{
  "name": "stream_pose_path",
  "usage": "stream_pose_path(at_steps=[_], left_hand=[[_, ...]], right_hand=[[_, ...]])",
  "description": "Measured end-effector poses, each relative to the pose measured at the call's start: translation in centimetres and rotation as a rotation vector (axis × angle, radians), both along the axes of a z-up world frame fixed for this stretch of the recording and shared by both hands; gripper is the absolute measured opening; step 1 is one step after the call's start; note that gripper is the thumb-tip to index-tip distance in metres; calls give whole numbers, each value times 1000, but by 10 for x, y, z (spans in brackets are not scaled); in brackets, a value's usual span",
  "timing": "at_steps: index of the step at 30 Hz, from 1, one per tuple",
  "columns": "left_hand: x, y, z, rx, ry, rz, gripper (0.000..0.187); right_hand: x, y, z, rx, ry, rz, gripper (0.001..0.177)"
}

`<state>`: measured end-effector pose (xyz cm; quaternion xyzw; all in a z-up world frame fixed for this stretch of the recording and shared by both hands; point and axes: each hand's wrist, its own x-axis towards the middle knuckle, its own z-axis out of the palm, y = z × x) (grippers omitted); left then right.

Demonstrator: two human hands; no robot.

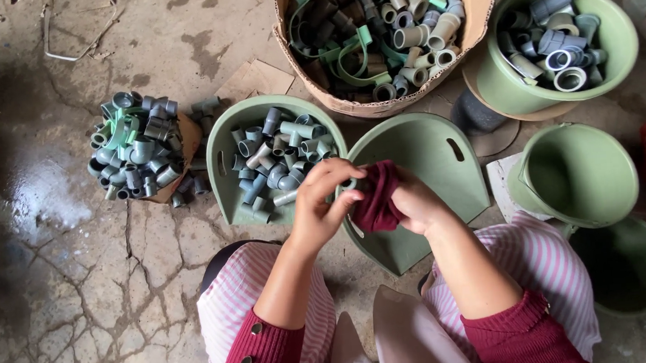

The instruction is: The person sits on the floor and wipes small plastic pipe fittings with a maroon cloth, picking them from a cardboard box and placing them into a green basin. The person handles the fittings one at a time, wiping each before moving to the next.

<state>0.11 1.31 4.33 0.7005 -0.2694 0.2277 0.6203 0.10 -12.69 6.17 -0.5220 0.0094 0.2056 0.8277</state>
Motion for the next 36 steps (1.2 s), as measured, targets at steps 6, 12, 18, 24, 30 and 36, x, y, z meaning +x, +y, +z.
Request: stream_pose_path(at_steps=[6,12,18,24,30,36], left_hand=[[2,-3,-15,-185,261,-58,62],[8,-15,-42,-305,476,-15,55],[21,-19,-69,-264,628,55,43],[21,-30,-70,-229,705,18,44],[27,-40,-73,38,630,50,40],[23,-52,-59,199,649,-7,44]], right_hand=[[4,-8,-28,71,41,-18,8],[61,-52,6,484,421,-664,17],[137,-150,-49,708,271,-746,11],[154,-180,-55,867,283,-845,22],[135,-119,-26,690,350,-663,9],[144,-91,-26,704,168,-482,21]])
